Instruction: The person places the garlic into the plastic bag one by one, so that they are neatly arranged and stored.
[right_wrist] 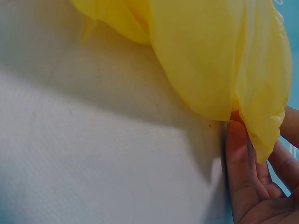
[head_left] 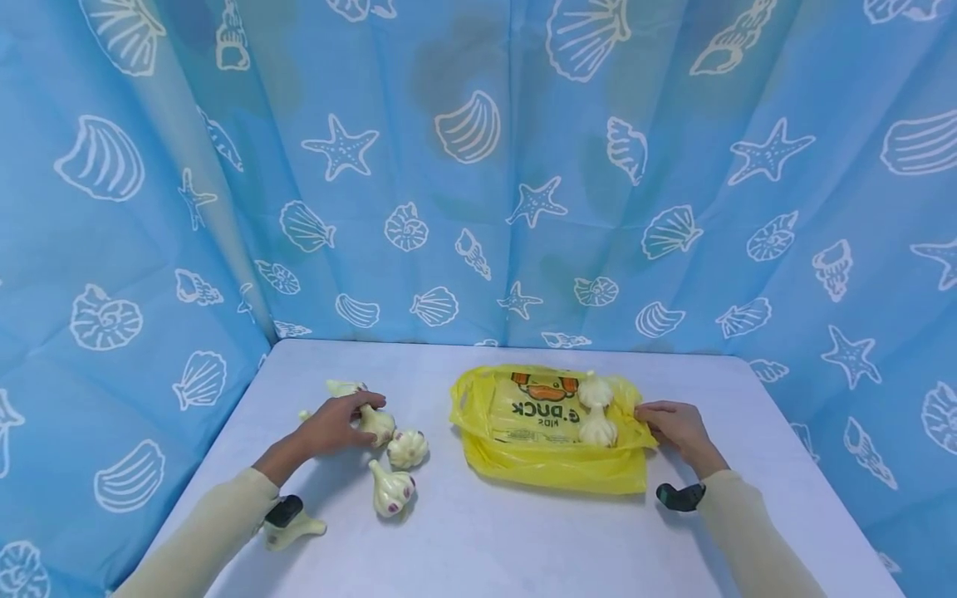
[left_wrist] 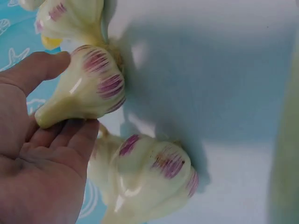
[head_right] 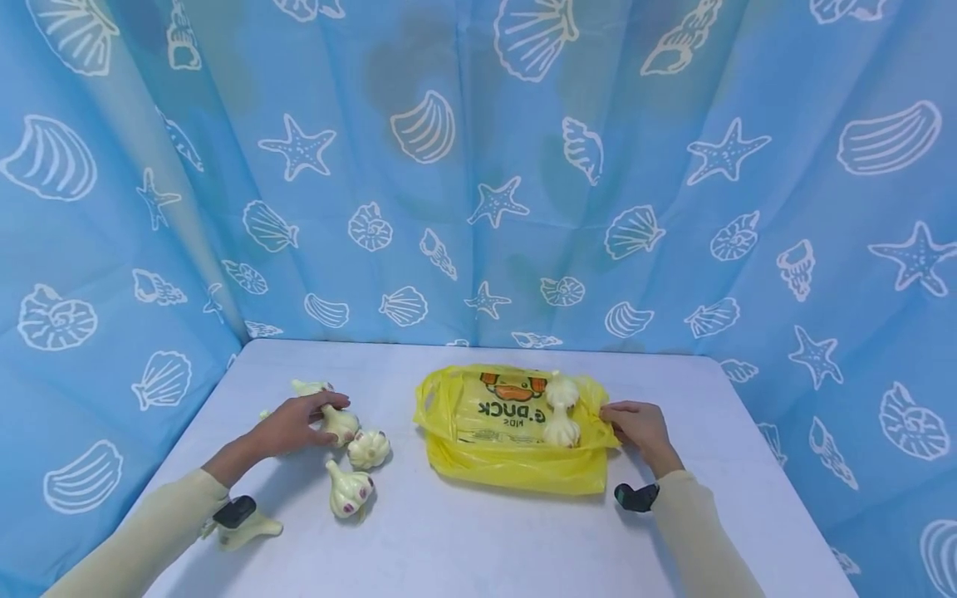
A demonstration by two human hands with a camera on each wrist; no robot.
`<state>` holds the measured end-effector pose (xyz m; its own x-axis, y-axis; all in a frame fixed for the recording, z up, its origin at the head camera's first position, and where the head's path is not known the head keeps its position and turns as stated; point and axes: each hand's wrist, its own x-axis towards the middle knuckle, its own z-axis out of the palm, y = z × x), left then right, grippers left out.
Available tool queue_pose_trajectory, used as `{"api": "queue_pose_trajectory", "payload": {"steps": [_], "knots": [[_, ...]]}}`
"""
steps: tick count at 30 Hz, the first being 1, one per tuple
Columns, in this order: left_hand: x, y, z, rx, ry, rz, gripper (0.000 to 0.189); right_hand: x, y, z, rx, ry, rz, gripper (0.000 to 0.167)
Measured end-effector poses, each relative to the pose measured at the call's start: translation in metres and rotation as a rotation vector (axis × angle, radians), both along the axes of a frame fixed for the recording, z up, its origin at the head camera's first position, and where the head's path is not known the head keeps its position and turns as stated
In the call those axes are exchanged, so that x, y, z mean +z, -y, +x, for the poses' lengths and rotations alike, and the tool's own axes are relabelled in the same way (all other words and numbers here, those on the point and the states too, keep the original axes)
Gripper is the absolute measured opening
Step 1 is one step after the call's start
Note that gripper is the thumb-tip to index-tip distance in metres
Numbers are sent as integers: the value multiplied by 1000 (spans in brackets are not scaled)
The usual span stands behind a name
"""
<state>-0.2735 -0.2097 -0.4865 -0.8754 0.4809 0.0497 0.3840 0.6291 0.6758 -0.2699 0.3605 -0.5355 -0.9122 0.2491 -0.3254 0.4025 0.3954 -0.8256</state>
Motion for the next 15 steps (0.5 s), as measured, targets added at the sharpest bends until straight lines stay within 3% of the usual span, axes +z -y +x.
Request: {"api": "queue_pose_trajectory", "payload": {"steps": [5,9,15], "knots": [[1,-5,-1,28,19,-27,67,0,1,-1,9,-2,5,55],[2,-10,-2,65,11,-73,58,1,1,-1,14,-8,6,55],[-3,-14,-3,95,4,-116,52,1,1,1,11,-4,27,57]]}}
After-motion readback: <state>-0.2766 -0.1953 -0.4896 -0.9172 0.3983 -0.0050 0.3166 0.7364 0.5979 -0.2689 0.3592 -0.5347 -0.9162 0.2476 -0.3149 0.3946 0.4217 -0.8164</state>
